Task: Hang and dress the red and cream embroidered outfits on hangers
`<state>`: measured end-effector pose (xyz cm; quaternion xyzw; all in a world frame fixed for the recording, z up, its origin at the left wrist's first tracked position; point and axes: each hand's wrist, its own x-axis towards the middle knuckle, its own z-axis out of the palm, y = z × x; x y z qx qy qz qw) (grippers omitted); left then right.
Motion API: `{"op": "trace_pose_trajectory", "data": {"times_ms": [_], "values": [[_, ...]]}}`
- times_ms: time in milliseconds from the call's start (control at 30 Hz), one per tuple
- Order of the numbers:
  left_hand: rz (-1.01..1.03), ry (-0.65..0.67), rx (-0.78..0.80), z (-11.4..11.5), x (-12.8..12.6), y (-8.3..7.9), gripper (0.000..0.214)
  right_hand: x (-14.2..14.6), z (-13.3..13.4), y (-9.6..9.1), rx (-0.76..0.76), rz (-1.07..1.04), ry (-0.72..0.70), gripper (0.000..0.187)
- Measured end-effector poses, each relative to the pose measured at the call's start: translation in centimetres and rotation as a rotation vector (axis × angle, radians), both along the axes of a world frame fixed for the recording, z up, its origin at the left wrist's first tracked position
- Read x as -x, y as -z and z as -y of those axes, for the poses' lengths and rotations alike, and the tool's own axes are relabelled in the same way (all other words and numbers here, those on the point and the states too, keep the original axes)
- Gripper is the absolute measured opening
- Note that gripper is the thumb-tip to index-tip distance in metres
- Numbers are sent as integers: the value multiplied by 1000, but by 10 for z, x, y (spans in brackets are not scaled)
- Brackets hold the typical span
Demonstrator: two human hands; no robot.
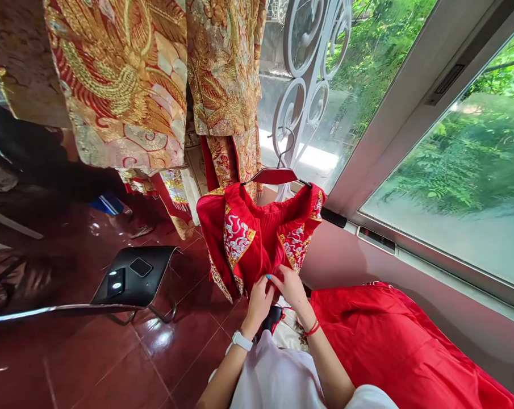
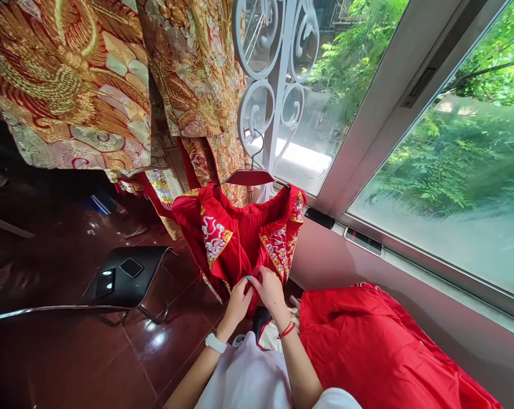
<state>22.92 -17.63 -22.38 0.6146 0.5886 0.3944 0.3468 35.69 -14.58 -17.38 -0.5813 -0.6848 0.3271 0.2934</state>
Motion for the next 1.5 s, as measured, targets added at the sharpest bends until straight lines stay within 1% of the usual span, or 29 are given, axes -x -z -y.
{"op": "trace_pose_trajectory", "data": {"times_ms": [100,167,267,367,433,533,700,800,867,933,1000,1067,1133,1167,1233,1300,1400,1500], "values": [[19,13,22,2,0,-4,22,2,-3,3,36,63,-68,16],[-56,0,39,3,2,-6,22,0,-6,1,55,67,-147,18],[-229,-10,62,5,7,-8,21,-4,-11,-5,106,85,-260,19],[-359,30,52,6,10,-7,24,-5,-14,-7,135,169,-279,14],[-393,53,22,8,13,-5,27,-4,-15,-6,154,207,-288,16],[-417,76,-9,10,17,-2,30,-4,-18,-5,279,188,-362,24],[-429,122,-27,15,26,4,33,-10,-26,-5,574,2,-474,25],[-431,130,-54,19,31,10,36,-11,-27,0,760,-131,-490,32],[-422,104,-62,21,33,16,37,-7,-23,5,867,-269,-454,32],[-396,71,-61,23,35,23,36,-2,-19,10,916,-427,-380,30],[-361,45,-55,23,36,29,36,4,-15,13,908,-564,-294,33],[-324,26,-38,21,37,34,36,9,-15,11,875,-677,-213,37],[-287,8,-22,19,38,38,38,12,-20,1,827,-749,-149,40],[-270,-2,-17,18,39,39,39,14,-23,-7,791,-783,-113,41],[-244,-26,-3,16,40,41,42,18,-33,-29,707,-835,-46,42],[-223,-49,13,14,41,41,45,22,-43,-54,622,-862,8,41],[-194,-76,16,9,43,37,46,30,-54,-89,509,-886,49,39],[-175,-100,-20,5,40,33,43,38,-56,-111,421,-917,90,38]]}}
